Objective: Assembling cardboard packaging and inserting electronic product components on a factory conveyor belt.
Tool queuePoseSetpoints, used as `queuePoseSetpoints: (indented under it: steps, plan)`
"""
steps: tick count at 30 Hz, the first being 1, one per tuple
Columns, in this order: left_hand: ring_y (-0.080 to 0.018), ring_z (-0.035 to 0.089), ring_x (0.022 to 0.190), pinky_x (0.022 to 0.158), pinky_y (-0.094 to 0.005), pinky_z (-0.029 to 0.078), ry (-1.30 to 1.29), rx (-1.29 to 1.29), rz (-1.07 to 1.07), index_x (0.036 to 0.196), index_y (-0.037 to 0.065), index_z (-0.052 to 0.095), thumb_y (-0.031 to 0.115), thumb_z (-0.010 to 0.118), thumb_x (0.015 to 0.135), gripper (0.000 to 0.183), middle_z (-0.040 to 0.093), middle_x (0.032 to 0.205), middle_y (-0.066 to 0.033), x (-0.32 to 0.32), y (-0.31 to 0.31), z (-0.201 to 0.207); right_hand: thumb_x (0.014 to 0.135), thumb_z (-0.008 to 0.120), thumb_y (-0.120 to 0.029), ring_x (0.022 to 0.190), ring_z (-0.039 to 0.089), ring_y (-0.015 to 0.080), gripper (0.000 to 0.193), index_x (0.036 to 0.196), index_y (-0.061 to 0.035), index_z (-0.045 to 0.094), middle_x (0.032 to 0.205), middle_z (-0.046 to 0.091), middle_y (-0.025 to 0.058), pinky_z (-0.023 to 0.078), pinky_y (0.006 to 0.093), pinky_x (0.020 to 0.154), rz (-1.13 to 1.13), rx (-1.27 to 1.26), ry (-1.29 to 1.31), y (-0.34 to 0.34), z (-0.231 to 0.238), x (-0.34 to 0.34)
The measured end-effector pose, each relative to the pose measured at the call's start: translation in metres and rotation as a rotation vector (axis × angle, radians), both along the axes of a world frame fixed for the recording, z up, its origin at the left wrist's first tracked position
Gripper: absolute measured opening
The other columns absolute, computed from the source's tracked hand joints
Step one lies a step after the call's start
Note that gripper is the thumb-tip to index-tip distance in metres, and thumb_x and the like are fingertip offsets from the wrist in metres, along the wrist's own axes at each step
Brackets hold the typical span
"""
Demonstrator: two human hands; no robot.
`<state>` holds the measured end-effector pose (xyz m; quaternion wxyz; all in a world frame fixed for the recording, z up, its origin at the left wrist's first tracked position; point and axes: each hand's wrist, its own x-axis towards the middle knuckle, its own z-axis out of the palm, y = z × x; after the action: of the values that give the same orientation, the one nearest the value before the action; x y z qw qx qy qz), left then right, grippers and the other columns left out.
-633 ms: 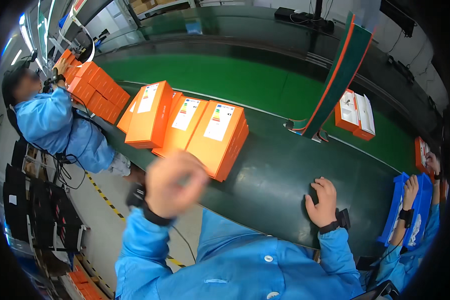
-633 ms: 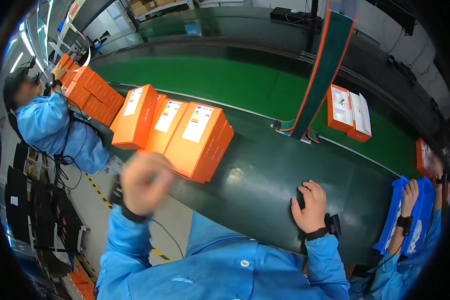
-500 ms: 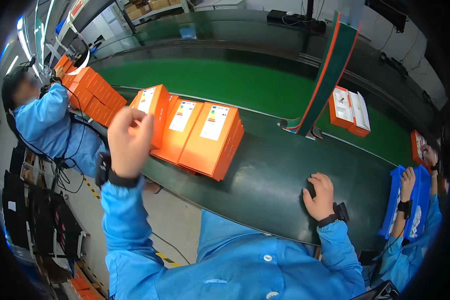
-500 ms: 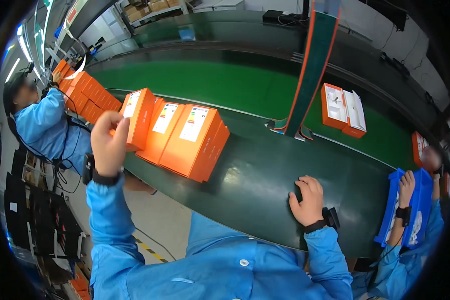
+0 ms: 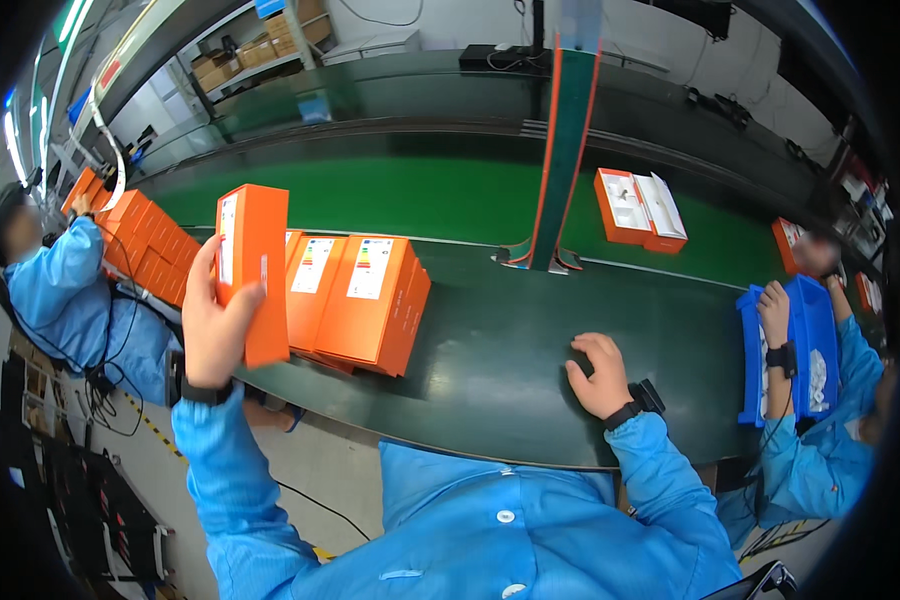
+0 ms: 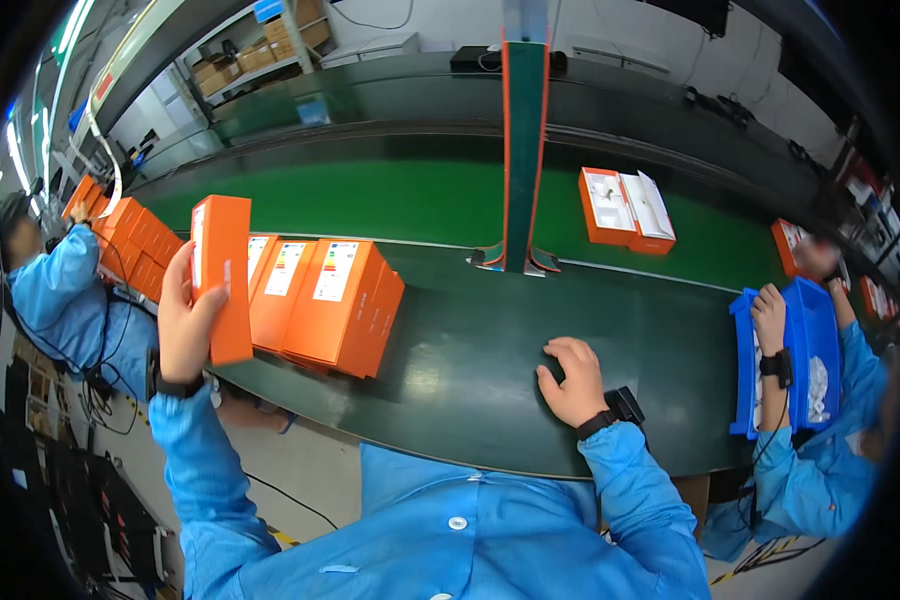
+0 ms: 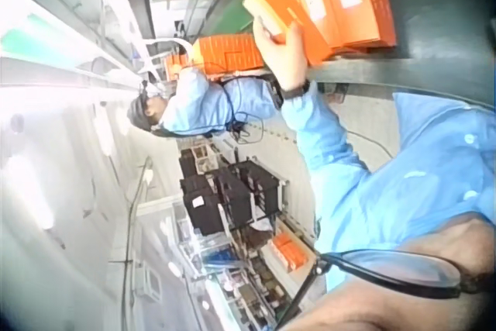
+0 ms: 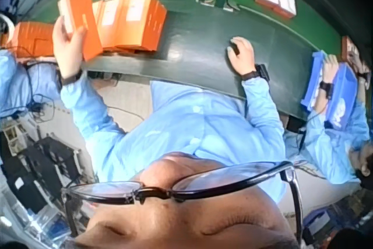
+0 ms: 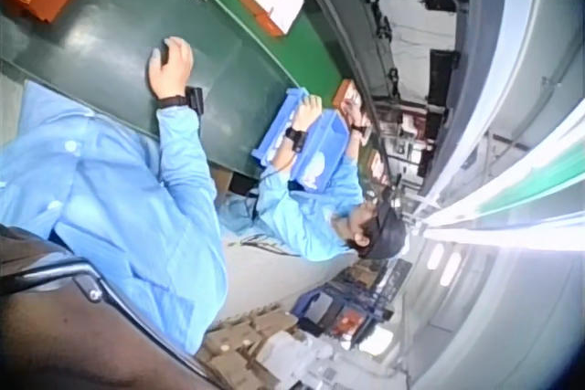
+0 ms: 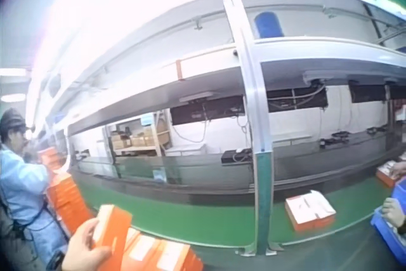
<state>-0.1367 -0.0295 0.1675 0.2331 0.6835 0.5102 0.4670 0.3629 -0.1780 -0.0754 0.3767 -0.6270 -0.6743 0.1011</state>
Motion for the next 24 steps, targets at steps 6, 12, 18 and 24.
queuePoseSetpoints:
  steps: [6, 12, 18, 24]
  plan:
    - [-0.0393, 0.05, 0.148, 0.121, -0.0514, 0.041, -0.164, 0.052, -0.557, 0.167, -0.001, 0.032, 0.039, 0.091, 0.08, 0.113, 0.044, 0.161, -0.0283, 0.115, -0.123, -0.017, 0.085, 0.087, -0.02, 0.147, 0.051, 0.0357, 0.098, 0.167, -0.0062, 0.035, 0.162, 0.044, 0.0175, 0.045, 0.0471, 0.119, 0.324, 0.138, 0.602, -0.026, 0.065, -0.061]
    - [-0.0468, 0.032, 0.159, 0.129, -0.0553, 0.028, -0.415, 0.056, -0.694, 0.166, -0.003, 0.034, 0.037, 0.088, 0.083, 0.107, 0.029, 0.169, -0.0337, 0.208, -0.166, -0.119, 0.095, 0.078, -0.057, 0.154, 0.041, 0.0312, 0.111, 0.169, 0.0009, 0.02, 0.167, 0.039, 0.0173, 0.034, 0.0468, 0.126, 0.543, -0.038, 1.144, -0.076, 0.113, -0.124]
    - [-0.0341, 0.052, 0.141, 0.121, -0.048, 0.043, -0.314, -0.19, -0.854, 0.156, -0.004, 0.052, 0.027, 0.079, 0.098, 0.071, 0.044, 0.156, -0.0211, 0.198, -0.158, -0.116, 0.102, 0.07, -0.046, 0.154, 0.04, 0.0285, 0.099, 0.171, 0.0007, 0.016, 0.165, 0.038, 0.0171, 0.034, 0.0459, 0.126, 0.482, -0.043, 1.089, -0.088, 0.11, -0.097]
    - [-0.0309, 0.051, 0.145, 0.12, -0.0472, 0.047, -0.424, -0.376, -1.006, 0.163, -0.003, 0.042, 0.018, 0.08, 0.098, 0.078, 0.041, 0.161, -0.0182, 0.204, -0.152, -0.126, 0.103, 0.069, -0.043, 0.16, 0.03, 0.0299, 0.107, 0.174, 0.0004, 0.001, 0.172, 0.026, 0.0172, 0.026, 0.0469, 0.13, 0.388, 0.031, 1.157, -0.098, 0.099, -0.101]
